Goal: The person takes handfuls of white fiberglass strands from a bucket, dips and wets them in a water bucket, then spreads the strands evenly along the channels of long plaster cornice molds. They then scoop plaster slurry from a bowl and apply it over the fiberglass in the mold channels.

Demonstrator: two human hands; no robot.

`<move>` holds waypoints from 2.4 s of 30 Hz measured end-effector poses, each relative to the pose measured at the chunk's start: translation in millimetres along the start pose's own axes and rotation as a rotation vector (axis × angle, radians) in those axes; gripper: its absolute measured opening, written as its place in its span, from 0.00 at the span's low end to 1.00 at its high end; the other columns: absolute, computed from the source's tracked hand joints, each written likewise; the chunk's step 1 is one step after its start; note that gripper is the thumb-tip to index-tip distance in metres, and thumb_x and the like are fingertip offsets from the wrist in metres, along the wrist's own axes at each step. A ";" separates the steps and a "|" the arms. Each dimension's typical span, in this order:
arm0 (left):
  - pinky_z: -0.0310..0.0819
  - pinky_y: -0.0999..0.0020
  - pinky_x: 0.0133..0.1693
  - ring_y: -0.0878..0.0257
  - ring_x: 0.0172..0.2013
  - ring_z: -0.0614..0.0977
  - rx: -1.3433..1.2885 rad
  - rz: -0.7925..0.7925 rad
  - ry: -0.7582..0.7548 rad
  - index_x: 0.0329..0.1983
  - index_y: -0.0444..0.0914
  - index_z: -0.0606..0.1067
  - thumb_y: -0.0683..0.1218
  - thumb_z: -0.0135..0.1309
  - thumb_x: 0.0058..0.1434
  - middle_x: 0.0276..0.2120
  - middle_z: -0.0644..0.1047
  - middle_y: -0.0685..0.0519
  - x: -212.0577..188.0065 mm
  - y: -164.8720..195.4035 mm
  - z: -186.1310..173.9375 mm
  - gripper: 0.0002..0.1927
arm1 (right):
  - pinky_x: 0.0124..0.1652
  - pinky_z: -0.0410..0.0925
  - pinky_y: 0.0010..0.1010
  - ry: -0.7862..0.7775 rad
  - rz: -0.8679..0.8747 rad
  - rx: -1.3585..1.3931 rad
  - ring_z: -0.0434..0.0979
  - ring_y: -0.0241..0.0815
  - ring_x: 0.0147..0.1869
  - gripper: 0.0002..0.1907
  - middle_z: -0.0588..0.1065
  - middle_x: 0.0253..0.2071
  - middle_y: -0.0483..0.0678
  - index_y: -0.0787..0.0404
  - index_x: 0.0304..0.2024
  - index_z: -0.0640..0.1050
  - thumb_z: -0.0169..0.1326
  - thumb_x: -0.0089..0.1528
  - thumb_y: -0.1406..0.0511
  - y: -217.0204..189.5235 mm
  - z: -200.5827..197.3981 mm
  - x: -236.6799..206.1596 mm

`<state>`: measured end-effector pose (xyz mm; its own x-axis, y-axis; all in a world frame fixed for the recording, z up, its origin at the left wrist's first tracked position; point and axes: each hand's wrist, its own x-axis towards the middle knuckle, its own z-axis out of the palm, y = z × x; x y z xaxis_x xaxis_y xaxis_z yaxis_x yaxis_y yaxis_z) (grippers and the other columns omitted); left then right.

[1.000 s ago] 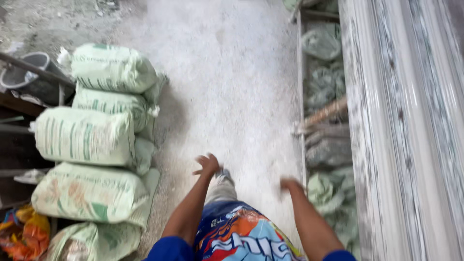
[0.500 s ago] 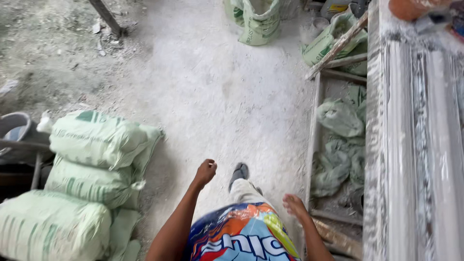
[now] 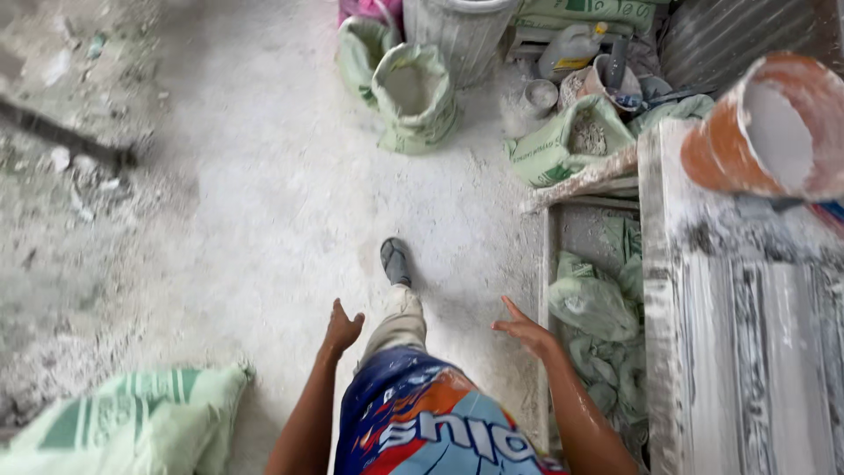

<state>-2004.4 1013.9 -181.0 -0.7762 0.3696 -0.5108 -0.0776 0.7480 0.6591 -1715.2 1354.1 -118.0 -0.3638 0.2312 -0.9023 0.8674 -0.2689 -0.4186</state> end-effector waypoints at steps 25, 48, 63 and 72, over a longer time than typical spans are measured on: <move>0.75 0.56 0.52 0.46 0.49 0.83 -0.001 0.101 -0.329 0.62 0.34 0.70 0.53 0.51 0.66 0.49 0.81 0.38 546.5 557.3 34.8 0.26 | 0.52 0.72 0.29 0.148 -0.487 0.203 0.79 0.37 0.55 0.19 0.77 0.53 0.48 0.64 0.61 0.72 0.47 0.69 0.65 -611.8 -344.9 286.8; 0.73 0.55 0.55 0.41 0.53 0.80 0.103 -0.209 -0.174 0.64 0.32 0.70 0.52 0.55 0.61 0.51 0.78 0.35 1017.7 593.0 214.2 0.30 | 0.45 0.71 0.39 1.215 -0.635 -0.475 0.81 0.49 0.48 0.09 0.80 0.46 0.47 0.59 0.46 0.79 0.53 0.64 0.70 -732.3 -297.7 514.6; 0.73 0.54 0.56 0.40 0.55 0.79 0.225 -0.169 -0.138 0.67 0.30 0.65 0.49 0.57 0.60 0.53 0.76 0.33 1133.3 486.4 338.2 0.34 | 0.41 0.72 0.37 1.008 -0.745 -0.578 0.80 0.46 0.40 0.08 0.79 0.39 0.45 0.56 0.39 0.80 0.54 0.57 0.69 -645.0 -304.5 580.4; 0.72 0.53 0.56 0.39 0.56 0.78 0.184 0.125 -0.203 0.69 0.29 0.62 0.47 0.59 0.60 0.55 0.75 0.31 1036.5 527.3 436.0 0.36 | 0.39 0.72 0.37 1.002 -0.739 -0.588 0.80 0.44 0.37 0.08 0.79 0.37 0.42 0.54 0.37 0.80 0.54 0.55 0.68 -638.6 -297.5 536.8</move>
<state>-2576.9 2031.7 -603.6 -0.6299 0.5540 -0.5443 0.1400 0.7704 0.6220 -2363.5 1928.1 -304.5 -0.6188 0.7822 0.0729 0.6869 0.5838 -0.4328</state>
